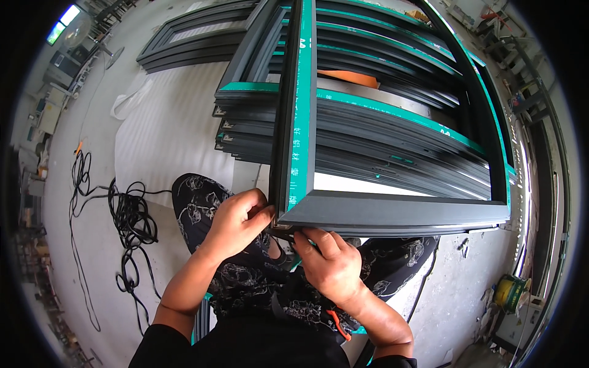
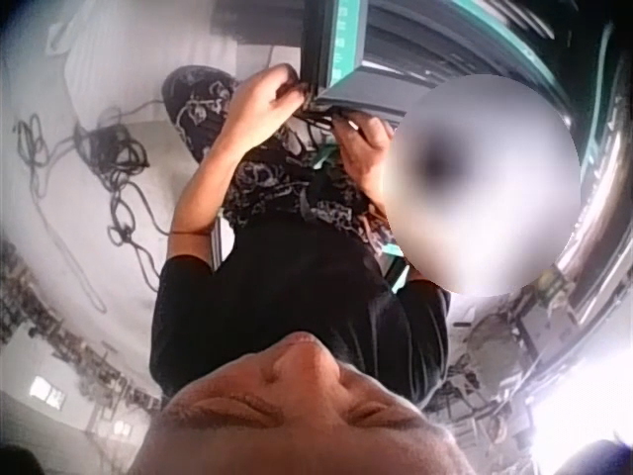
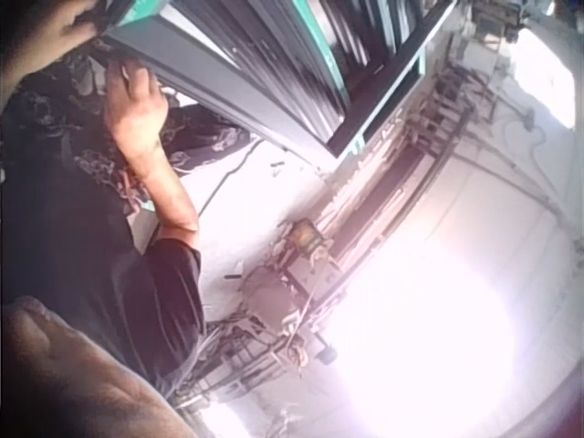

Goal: The person handles and fits together metal frame components while working on a stack of finished frames, using a pair of pliers to adjust a corner connection.

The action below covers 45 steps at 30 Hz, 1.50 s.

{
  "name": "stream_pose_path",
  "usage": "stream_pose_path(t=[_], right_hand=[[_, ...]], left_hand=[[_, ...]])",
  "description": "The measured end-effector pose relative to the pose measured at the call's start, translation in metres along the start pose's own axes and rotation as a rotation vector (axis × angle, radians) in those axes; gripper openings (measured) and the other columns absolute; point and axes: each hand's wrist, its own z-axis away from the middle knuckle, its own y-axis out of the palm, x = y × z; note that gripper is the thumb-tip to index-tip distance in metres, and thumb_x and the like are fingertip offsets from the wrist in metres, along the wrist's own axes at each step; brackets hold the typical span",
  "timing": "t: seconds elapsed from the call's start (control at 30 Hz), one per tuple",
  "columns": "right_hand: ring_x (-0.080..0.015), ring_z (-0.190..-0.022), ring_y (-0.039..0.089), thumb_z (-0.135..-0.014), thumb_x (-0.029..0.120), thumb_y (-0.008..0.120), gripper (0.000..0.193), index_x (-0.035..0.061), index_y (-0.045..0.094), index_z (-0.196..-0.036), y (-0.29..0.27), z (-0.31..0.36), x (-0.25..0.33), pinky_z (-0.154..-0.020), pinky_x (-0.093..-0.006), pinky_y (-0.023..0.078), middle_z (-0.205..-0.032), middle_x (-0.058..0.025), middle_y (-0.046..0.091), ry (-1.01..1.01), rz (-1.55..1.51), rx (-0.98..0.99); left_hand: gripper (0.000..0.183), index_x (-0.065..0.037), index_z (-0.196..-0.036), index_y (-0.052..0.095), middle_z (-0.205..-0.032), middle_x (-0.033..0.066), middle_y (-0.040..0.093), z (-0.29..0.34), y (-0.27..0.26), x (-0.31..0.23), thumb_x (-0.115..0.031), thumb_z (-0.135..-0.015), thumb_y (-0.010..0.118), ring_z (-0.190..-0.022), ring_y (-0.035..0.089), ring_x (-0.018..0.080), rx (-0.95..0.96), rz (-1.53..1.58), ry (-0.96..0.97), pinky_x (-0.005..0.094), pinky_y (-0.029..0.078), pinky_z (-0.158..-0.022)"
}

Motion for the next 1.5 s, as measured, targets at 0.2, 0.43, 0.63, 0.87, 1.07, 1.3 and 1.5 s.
stream_pose_path(t=[0.2, 0.43, 0.63, 0.87, 1.07, 1.3, 1.5], right_hand=[[-0.0200, -0.070, 0.062, -0.063, 0.001, 0.073, 0.032, 0.0072, 0.068, -0.094, -0.010, -0.007, 0.000, -0.054, -0.0300, 0.051, -0.092, -0.0034, 0.059, 0.014, -0.063, 0.058], [-0.0159, -0.066, 0.060, -0.066, 0.006, 0.068, 0.039, 0.0095, 0.065, -0.105, -0.008, -0.007, -0.007, -0.051, -0.0267, 0.050, -0.093, -0.0043, 0.062, -0.086, 0.062, 0.019], [-0.0218, -0.067, 0.063, -0.065, -0.004, 0.067, 0.035, 0.0068, 0.065, -0.098, -0.016, -0.013, 0.000, -0.054, -0.0304, 0.052, -0.089, -0.0072, 0.064, -0.065, 0.048, 0.085], [-0.0173, -0.068, 0.060, -0.065, 0.006, 0.065, 0.033, 0.0063, 0.066, -0.098, -0.009, -0.008, -0.003, -0.052, -0.0277, 0.050, -0.097, -0.0054, 0.063, -0.101, 0.140, 0.060], [-0.0169, -0.068, 0.060, -0.064, 0.005, 0.065, 0.033, 0.0062, 0.066, -0.097, -0.008, -0.009, 0.000, -0.053, -0.0275, 0.050, -0.096, -0.0053, 0.061, -0.077, 0.157, 0.080], [-0.0169, -0.067, 0.060, -0.063, 0.004, 0.064, 0.034, 0.0065, 0.066, -0.096, -0.010, -0.008, -0.003, -0.053, -0.0277, 0.050, -0.094, -0.0052, 0.060, -0.069, 0.176, 0.096], [-0.0166, -0.067, 0.059, -0.063, 0.005, 0.063, 0.033, 0.0077, 0.066, -0.096, -0.011, -0.011, 0.001, -0.053, -0.0275, 0.050, -0.094, -0.0051, 0.060, -0.075, 0.189, 0.118]], left_hand=[[0.025, -0.003, -0.078, 0.053, -0.067, -0.0025, 0.051, 0.000, -0.004, 0.013, -0.022, -0.092, 0.062, -0.056, 0.046, 0.0063, 0.210, 0.496, -0.169, 0.0231, 0.038, -0.050], [0.029, -0.002, -0.084, 0.060, -0.069, -0.0022, 0.054, 0.004, 0.008, 0.022, -0.029, -0.095, 0.058, -0.057, 0.049, 0.0053, 0.266, 0.678, -0.327, 0.0194, 0.039, -0.051], [0.028, -0.004, -0.084, 0.061, -0.067, -0.0034, 0.052, 0.004, 0.013, 0.032, -0.029, -0.094, 0.059, -0.057, 0.048, 0.0047, 0.240, 0.677, -0.297, 0.0192, 0.038, -0.051], [0.028, -0.005, -0.082, 0.058, -0.067, -0.0020, 0.053, 0.012, 0.018, 0.028, -0.030, -0.095, 0.058, -0.056, 0.048, 0.0051, 0.200, 0.822, -0.287, 0.0201, 0.037, -0.051], [0.025, -0.006, -0.080, 0.055, -0.065, -0.0021, 0.054, 0.018, 0.018, 0.036, -0.025, -0.095, 0.058, -0.056, 0.049, 0.0038, 0.271, 0.885, -0.256, 0.0188, 0.038, -0.048], [0.023, -0.006, -0.077, 0.052, -0.064, -0.0025, 0.049, 0.013, 0.025, 0.032, -0.021, -0.094, 0.060, -0.054, 0.048, 0.0043, 0.230, 0.937, -0.256, 0.0202, 0.041, -0.048], [0.025, -0.004, -0.086, 0.057, -0.069, -0.0024, 0.052, 0.007, 0.018, 0.029, -0.027, -0.095, 0.058, -0.058, 0.049, 0.0055, 0.222, 0.883, -0.244, 0.0202, 0.040, -0.053]])
